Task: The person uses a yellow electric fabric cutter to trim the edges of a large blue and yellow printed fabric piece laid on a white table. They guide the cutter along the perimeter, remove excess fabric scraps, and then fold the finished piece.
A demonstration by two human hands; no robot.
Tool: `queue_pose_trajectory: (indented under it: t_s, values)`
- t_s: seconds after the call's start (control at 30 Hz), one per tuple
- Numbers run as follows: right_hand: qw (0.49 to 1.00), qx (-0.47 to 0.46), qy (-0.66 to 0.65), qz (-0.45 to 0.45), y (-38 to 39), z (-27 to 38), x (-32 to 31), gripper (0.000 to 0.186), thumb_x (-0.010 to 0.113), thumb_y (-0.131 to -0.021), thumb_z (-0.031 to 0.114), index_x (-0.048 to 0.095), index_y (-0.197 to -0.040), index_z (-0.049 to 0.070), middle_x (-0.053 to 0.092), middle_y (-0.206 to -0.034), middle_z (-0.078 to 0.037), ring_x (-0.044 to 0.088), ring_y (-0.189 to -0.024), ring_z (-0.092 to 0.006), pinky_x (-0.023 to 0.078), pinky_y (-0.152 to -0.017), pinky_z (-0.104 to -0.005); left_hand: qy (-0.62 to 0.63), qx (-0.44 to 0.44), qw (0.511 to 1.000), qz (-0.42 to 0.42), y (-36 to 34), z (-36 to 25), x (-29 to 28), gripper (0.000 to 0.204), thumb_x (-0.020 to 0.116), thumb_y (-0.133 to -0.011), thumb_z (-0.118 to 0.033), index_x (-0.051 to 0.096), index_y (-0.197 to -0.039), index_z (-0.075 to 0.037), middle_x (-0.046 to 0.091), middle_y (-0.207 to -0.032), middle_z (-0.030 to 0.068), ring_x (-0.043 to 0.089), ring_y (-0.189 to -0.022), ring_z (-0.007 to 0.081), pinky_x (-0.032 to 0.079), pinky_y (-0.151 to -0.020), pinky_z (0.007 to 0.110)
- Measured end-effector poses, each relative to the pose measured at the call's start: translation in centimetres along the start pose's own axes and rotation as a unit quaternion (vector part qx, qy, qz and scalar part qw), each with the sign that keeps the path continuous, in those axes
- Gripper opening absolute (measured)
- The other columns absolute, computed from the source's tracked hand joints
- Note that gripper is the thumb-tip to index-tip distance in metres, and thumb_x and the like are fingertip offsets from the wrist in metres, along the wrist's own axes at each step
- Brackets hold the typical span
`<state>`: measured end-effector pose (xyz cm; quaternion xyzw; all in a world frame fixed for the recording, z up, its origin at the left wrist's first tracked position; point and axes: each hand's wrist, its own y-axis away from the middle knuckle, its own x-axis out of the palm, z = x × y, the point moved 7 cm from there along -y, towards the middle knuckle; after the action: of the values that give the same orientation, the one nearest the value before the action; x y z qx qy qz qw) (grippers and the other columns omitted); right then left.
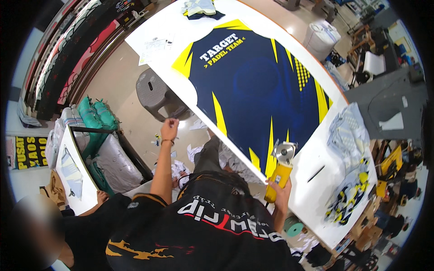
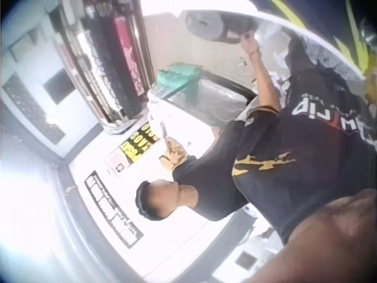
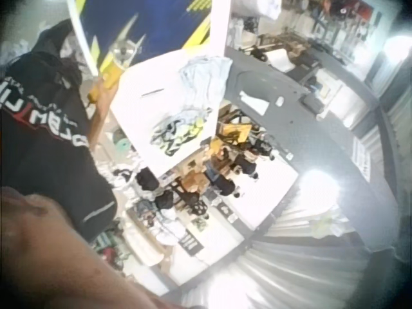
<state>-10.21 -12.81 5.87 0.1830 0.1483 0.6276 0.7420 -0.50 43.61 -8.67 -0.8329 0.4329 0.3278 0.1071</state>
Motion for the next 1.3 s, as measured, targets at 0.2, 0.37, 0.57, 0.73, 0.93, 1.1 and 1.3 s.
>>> queue_pose_trajectory:
  t_s: [0.2, 0.37, 0.57, 0.73, 0.93, 1.1, 1.3]
  values:
    - [0.997, -0.004, 0.073, 0.033, 1.9, -2.5, 0.2, 0.055, 0.083, -0.075, 0.01, 0.059, -0.125, 0.001, 0.068, -0.107, -0.009, 0.066, -0.096, -0.0186, 0.054, -0.087, -0.0344, 0.052, -0.148, 0.974, 0.163, 9.2, 9.5, 2.3, 0.039, 0.077, -0.093, -0.037, 0.075, -0.109, -0.001, 0.075, -0.089, 0.0083, 0.072, -0.077, 0.0173, 0.056, -0.072, 0.032]
    - [0.989, -0.045, 0.141, -0.02, 3.4, -3.3, -0.3, 0.058, 0.083, -0.073, 0.015, 0.061, -0.124, 0.0, 0.069, -0.108, -0.009, 0.066, -0.098, -0.0205, 0.053, -0.089, -0.0358, -0.017, -0.127, 0.965, 0.231, 8.0, 9.6, 2.8, 0.039, 0.076, -0.094, -0.034, 0.074, -0.112, 0.0, 0.076, -0.093, 0.0111, 0.073, -0.078, 0.0181, 0.057, -0.073, 0.032]
    - [0.978, -0.008, 0.169, -0.122, 5.9, -4.8, -3.9, 0.056, 0.083, -0.073, 0.015, 0.061, -0.123, 0.002, 0.07, -0.106, -0.008, 0.066, -0.096, -0.0188, 0.054, -0.087, -0.0354, -0.076, 0.061, 0.954, 0.282, 2.7, 6.2, 4.6, 0.032, 0.076, -0.095, -0.032, 0.076, -0.11, -0.003, 0.078, -0.092, 0.0127, 0.074, -0.079, 0.0198, 0.058, -0.075, 0.034]
    - [0.972, 0.019, 0.099, -0.211, 10.0, -6.7, -4.6, 0.06, 0.084, -0.073, 0.019, 0.061, -0.126, 0.002, 0.07, -0.107, -0.008, 0.067, -0.097, -0.019, 0.054, -0.087, -0.036, -0.042, 0.27, 0.939, 0.208, 0.6, -5.8, 4.4, 0.018, 0.073, -0.096, -0.018, 0.075, -0.106, -0.003, 0.073, -0.088, 0.0104, 0.069, -0.077, 0.0195, 0.056, -0.072, 0.034]
    - [0.94, 0.069, 0.174, -0.284, 12.8, -8.0, -5.4, 0.067, 0.085, -0.07, 0.021, 0.061, -0.129, -0.001, 0.072, -0.108, -0.014, 0.069, -0.098, -0.0261, 0.055, -0.088, -0.0391, -0.073, 0.433, 0.865, 0.243, -0.8, -14.8, 8.2, 0.029, 0.073, -0.094, -0.017, 0.07, -0.12, -0.004, 0.062, -0.123, 0.0193, 0.058, -0.116, 0.0385, 0.047, -0.101, 0.048]
    - [0.916, 0.127, 0.298, -0.236, 13.7, -9.5, -9.0, 0.071, 0.086, -0.07, 0.023, 0.059, -0.132, 0.003, 0.072, -0.111, -0.022, 0.071, -0.102, -0.0367, 0.055, -0.09, -0.0443, -0.104, 0.522, 0.802, 0.269, 2.2, -18.3, 11.1, 0.038, 0.074, -0.093, -0.02, 0.067, -0.127, -0.005, 0.06, -0.13, 0.0181, 0.056, -0.119, 0.0387, 0.047, -0.101, 0.049]
    - [0.879, 0.097, 0.451, -0.12, 10.4, -8.4, -13.7, 0.069, 0.085, -0.073, 0.028, 0.057, -0.134, 0.014, 0.073, -0.111, -0.022, 0.069, -0.105, -0.0446, 0.055, -0.09, -0.0515, -0.167, 0.485, 0.824, 0.238, 7.6, -16.2, 13.0, 0.041, 0.075, -0.092, -0.022, 0.067, -0.13, -0.008, 0.057, -0.136, 0.0171, 0.052, -0.128, 0.0377, 0.046, -0.102, 0.049]
